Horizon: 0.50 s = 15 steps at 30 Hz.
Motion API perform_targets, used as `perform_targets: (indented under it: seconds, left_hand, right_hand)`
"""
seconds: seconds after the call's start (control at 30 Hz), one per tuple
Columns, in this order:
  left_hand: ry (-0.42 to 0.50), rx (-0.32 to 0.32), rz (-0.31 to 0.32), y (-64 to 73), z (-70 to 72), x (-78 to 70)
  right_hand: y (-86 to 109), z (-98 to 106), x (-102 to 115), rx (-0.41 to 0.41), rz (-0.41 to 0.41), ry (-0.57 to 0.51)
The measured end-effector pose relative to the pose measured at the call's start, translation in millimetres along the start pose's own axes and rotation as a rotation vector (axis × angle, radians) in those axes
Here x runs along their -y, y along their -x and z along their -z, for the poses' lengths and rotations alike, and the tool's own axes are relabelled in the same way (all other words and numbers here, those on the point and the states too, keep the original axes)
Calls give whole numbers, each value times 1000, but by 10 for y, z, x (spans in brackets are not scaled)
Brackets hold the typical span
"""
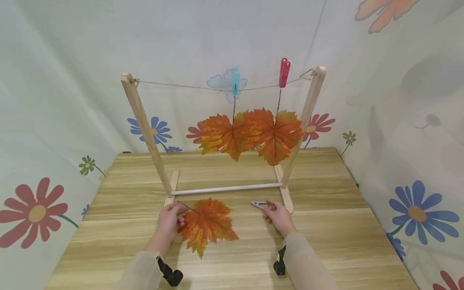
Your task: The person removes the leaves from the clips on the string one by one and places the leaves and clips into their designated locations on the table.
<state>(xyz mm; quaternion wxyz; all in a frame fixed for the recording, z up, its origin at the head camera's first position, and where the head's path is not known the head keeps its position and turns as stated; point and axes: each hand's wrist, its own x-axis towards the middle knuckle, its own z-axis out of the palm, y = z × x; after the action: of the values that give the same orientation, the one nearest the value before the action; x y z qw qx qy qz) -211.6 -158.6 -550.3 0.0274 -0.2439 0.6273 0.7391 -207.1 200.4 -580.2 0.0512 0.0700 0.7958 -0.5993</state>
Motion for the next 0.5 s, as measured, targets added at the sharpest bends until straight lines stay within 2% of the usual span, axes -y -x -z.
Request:
perform_targets:
  seconds: [0.33, 0.5]
  left_hand:
    - [14, 24, -9, 10, 9, -42]
    - [22, 31, -21, 43, -9, -150]
  right_hand:
    - [-14, 18, -5, 12, -2, -34]
    - [-53, 65, 71, 24, 19, -64]
